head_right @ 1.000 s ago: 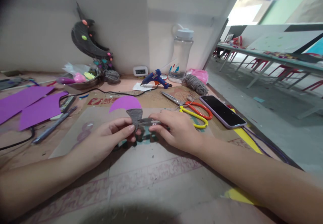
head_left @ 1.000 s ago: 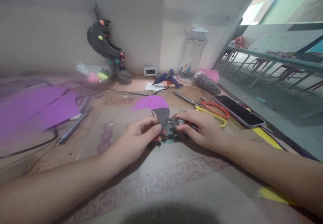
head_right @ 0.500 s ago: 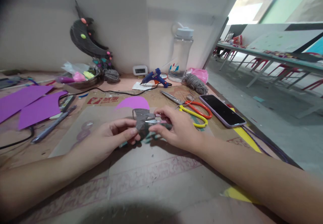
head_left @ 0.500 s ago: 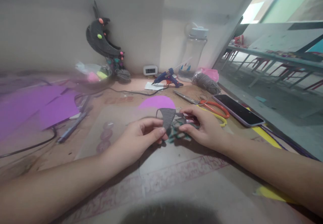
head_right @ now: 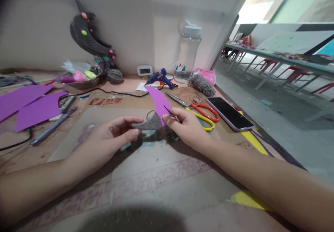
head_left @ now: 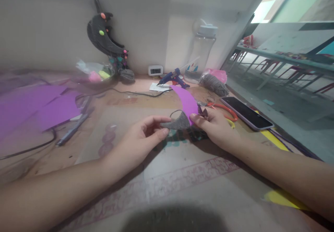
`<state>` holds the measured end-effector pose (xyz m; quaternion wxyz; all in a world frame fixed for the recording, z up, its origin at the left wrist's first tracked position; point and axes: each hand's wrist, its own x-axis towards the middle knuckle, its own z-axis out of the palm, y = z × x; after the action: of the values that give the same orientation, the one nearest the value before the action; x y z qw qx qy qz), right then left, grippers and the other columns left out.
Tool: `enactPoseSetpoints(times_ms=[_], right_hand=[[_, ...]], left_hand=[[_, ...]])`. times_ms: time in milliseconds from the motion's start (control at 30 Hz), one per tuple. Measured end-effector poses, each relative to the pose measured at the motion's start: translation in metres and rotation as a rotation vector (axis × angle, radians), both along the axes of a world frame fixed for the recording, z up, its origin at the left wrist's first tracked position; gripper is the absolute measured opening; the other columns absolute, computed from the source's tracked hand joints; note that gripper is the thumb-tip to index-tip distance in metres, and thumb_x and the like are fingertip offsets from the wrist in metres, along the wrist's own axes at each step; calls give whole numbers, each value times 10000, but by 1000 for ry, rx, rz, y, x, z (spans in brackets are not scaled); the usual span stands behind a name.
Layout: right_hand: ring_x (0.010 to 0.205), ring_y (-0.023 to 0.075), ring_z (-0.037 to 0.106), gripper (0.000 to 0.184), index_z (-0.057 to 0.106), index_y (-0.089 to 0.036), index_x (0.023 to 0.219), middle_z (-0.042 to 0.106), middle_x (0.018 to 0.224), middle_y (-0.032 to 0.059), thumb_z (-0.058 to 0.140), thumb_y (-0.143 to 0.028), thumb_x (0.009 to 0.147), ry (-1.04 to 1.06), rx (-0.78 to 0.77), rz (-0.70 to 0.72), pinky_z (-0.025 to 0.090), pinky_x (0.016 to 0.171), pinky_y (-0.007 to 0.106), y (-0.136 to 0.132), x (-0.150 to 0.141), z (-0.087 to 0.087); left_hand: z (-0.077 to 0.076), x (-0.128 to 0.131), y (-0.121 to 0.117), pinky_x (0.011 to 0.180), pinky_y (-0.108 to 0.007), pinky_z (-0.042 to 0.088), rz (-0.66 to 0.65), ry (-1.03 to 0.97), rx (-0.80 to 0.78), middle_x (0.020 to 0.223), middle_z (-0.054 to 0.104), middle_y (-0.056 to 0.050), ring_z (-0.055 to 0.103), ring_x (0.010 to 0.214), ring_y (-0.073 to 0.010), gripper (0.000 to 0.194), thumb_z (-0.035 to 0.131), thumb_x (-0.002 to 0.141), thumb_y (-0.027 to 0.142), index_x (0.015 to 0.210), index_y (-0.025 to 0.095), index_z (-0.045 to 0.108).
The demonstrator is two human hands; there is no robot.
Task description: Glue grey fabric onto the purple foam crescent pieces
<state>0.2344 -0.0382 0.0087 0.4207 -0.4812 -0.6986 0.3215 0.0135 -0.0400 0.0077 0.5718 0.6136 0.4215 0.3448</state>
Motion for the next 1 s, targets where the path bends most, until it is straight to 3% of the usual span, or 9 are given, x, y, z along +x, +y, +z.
enactPoseSetpoints(times_ms=[233,500,833,1000], right_hand=[[476,82,316,329,446,-199,624,356,548,-55,578,-419,830,38,-54,32,279,432,218,0,-3,2],[480,82,311,341,392,-204,591,335,544,-56,520,-370,859,-68,27,22,288,444,220,-2,-3,4],[541,104,428,256,489,-187,645,452,591,-31,505,-294,877,-164,97,72,351,495,215,-2,-4,4],[561,105,476,204,552,-177,711,521,631,-21,509,-276,884,-202,91,117,372,505,202,-3,-3,2]], left_hand=[[3,0,-2,619,-260,425,45,-22,3,786,641,7,557,691,-140,226,682,784,305,997,231,669],[0,-1,-2,619,-259,412,17,33,27,750,610,16,540,680,-131,234,682,786,326,997,226,661],[-1,0,2,585,-249,388,-55,-3,-62,708,576,27,511,624,-112,276,635,830,357,1049,195,596],[0,1,3,582,-243,388,-25,-16,-75,643,557,40,513,600,-111,233,616,841,346,997,177,582]])
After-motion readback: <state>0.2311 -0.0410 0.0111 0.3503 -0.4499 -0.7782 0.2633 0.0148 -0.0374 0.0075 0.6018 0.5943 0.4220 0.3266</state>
